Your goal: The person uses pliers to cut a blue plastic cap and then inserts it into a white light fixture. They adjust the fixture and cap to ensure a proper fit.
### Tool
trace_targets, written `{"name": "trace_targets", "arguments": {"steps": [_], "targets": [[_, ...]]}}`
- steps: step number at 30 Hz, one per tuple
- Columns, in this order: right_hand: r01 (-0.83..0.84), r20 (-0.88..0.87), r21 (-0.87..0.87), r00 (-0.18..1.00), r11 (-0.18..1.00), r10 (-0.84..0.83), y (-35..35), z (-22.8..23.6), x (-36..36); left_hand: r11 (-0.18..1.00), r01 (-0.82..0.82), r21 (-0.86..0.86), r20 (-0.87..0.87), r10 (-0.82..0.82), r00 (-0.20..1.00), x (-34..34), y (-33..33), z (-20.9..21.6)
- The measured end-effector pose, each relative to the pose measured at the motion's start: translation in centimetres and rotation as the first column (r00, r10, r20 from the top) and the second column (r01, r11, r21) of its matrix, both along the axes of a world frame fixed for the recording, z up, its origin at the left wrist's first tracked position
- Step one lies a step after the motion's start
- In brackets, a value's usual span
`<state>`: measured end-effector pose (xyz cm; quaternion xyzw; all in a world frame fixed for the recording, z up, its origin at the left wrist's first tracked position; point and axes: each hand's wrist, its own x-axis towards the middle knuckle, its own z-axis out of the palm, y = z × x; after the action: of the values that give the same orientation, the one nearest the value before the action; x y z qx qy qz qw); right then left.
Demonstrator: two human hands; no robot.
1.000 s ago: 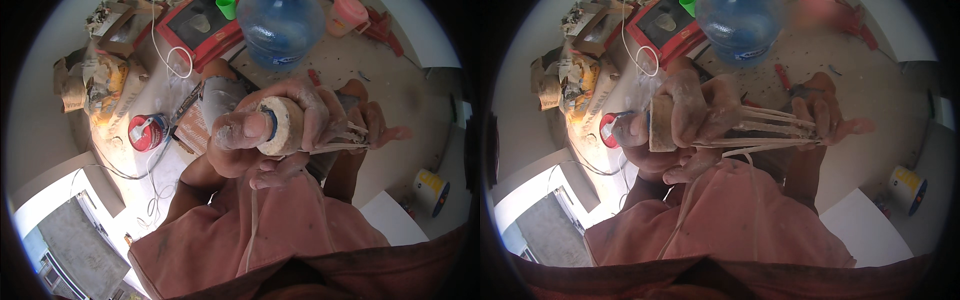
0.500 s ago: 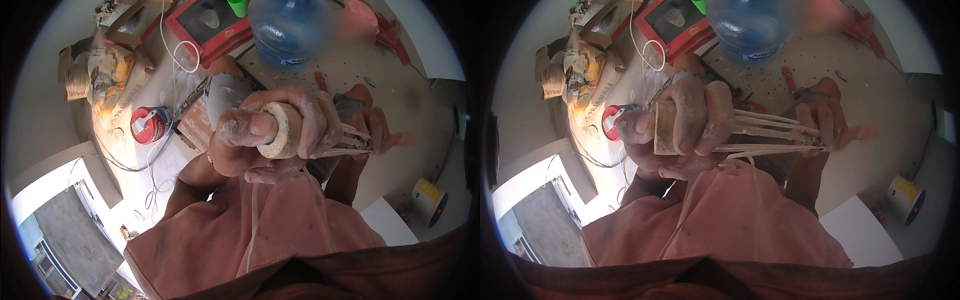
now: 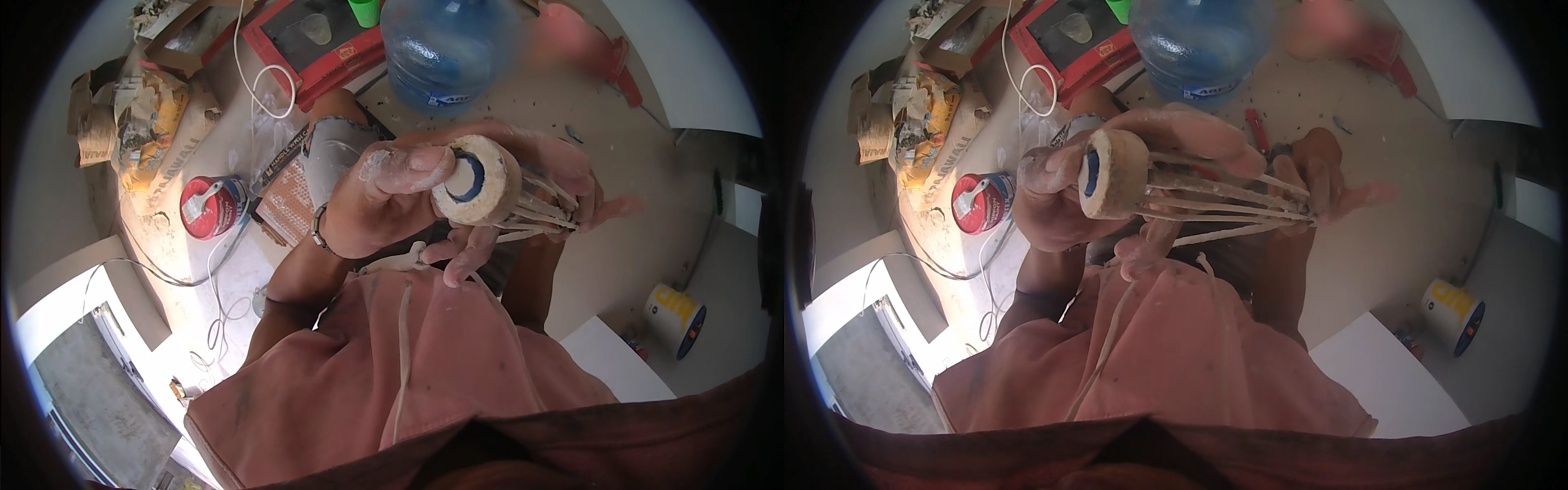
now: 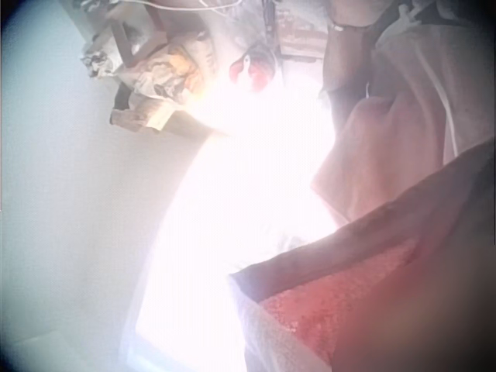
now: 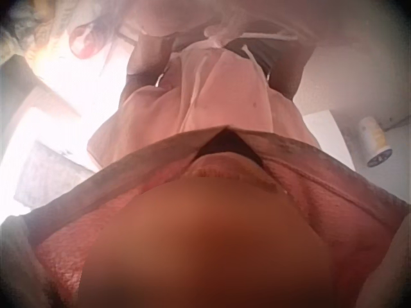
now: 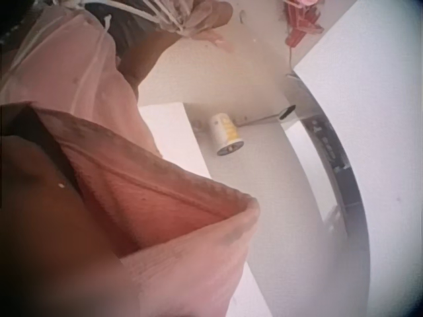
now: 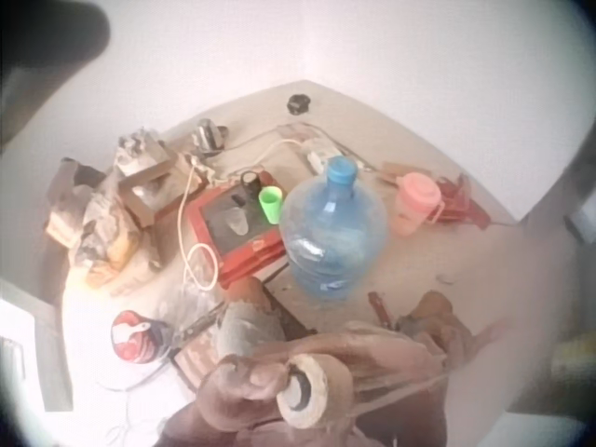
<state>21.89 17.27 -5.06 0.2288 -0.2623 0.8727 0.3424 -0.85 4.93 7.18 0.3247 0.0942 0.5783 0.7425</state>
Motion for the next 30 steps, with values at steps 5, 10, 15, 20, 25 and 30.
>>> {"name": "trace_targets", "arguments": {"steps": [5,10,15,20,25,30], "targets": [[-0.056,-0.053,0.069,0.997,0.996,0.060,1.0,0.8,0.5,0.878,-0.440,0.186,-0.383,0.477,0.791,-0.8,-0.3,0.5],[-0.099,-0.047,0.142,0.993,0.985,0.106,2.0,3.1,0.5,0.623,-0.499,0.602,-0.467,0.782,0.413,-2.9,-0.1,0.5],[0.060,-0.021,0.135,0.998,0.989,-0.057,2.3,6.4,1.4,0.460,-0.289,0.840,-0.420,0.887,0.192,-5.8,0.0,1.7],[0.064,0.072,0.169,0.994,0.984,-0.077,2.6,8.4,2.2,0.481,-0.267,0.835,-0.480,0.874,0.076,-6.4,-0.7,2.4],[0.065,0.039,0.251,0.996,0.966,-0.077,2.7,8.5,1.2,0.596,-0.525,0.607,-0.363,0.796,0.483,-4.6,0.8,0.1],[0.084,-0.008,0.240,0.996,0.967,-0.084,2.6,8.1,0.8,0.475,-0.398,0.785,-0.385,0.877,0.286,-4.8,1.6,0.6]]}}
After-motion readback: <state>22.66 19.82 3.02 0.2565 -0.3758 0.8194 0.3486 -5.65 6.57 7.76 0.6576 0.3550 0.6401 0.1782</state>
